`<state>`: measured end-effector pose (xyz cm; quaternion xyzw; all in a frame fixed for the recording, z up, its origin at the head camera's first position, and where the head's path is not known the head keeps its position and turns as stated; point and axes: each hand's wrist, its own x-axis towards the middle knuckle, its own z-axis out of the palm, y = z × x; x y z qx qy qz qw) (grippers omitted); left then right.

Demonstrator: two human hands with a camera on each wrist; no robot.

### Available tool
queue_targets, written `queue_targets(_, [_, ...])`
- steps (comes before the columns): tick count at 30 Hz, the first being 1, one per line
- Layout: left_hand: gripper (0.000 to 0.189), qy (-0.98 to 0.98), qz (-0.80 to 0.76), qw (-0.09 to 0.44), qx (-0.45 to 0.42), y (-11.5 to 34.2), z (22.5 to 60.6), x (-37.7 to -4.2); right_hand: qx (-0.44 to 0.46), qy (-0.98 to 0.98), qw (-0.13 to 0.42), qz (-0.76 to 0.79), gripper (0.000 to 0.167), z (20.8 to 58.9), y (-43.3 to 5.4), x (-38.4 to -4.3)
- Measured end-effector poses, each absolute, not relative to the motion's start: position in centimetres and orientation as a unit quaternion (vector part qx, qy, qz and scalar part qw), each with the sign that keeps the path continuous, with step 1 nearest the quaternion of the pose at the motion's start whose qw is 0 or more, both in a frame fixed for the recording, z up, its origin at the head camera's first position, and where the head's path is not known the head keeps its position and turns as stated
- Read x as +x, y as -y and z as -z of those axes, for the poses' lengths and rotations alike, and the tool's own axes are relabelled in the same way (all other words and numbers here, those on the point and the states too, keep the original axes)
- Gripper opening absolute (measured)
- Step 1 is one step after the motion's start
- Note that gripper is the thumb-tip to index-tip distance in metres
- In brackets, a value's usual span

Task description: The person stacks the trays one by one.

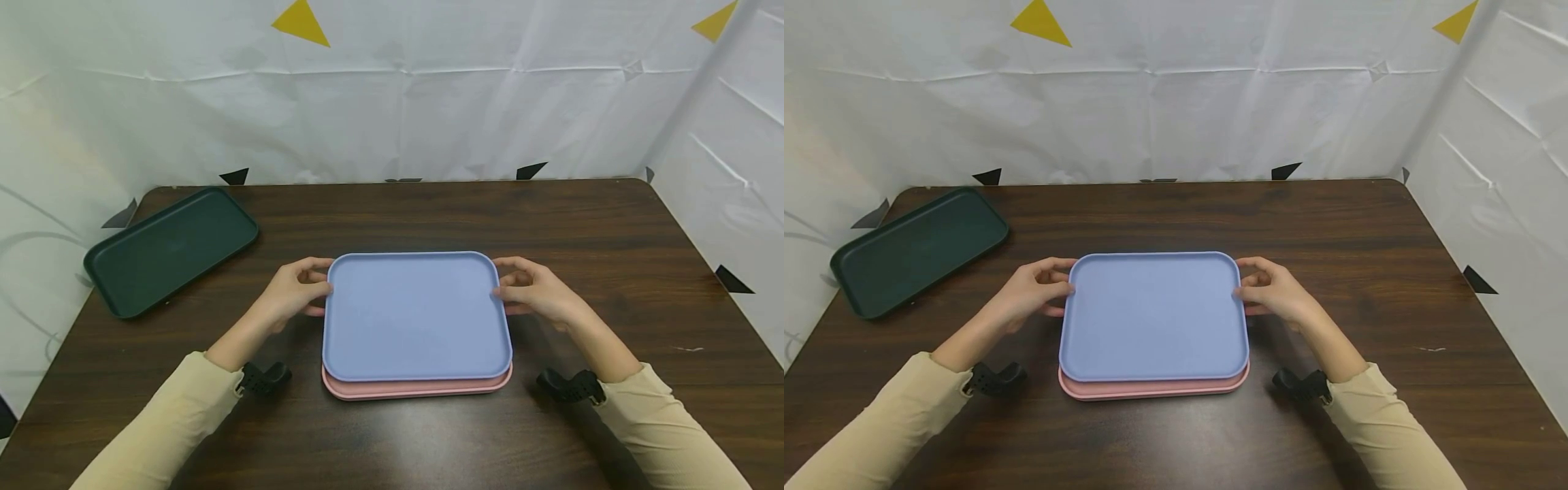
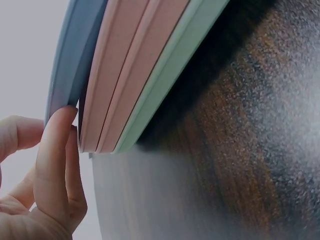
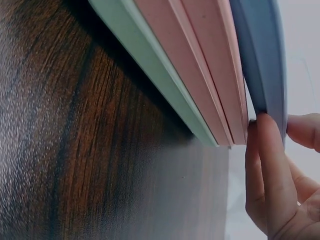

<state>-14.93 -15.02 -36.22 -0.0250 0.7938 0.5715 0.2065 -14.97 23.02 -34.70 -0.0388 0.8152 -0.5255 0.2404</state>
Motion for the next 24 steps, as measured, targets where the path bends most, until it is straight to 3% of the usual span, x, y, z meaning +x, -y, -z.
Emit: queue_targets(24, [0.039, -0.797, -0.568, 0.203, -0.03, 15.48, 36.69, -14.84, -0.033, -0.825, 0.254, 0.504, 0.06, 35.07, -22.66, -15.16])
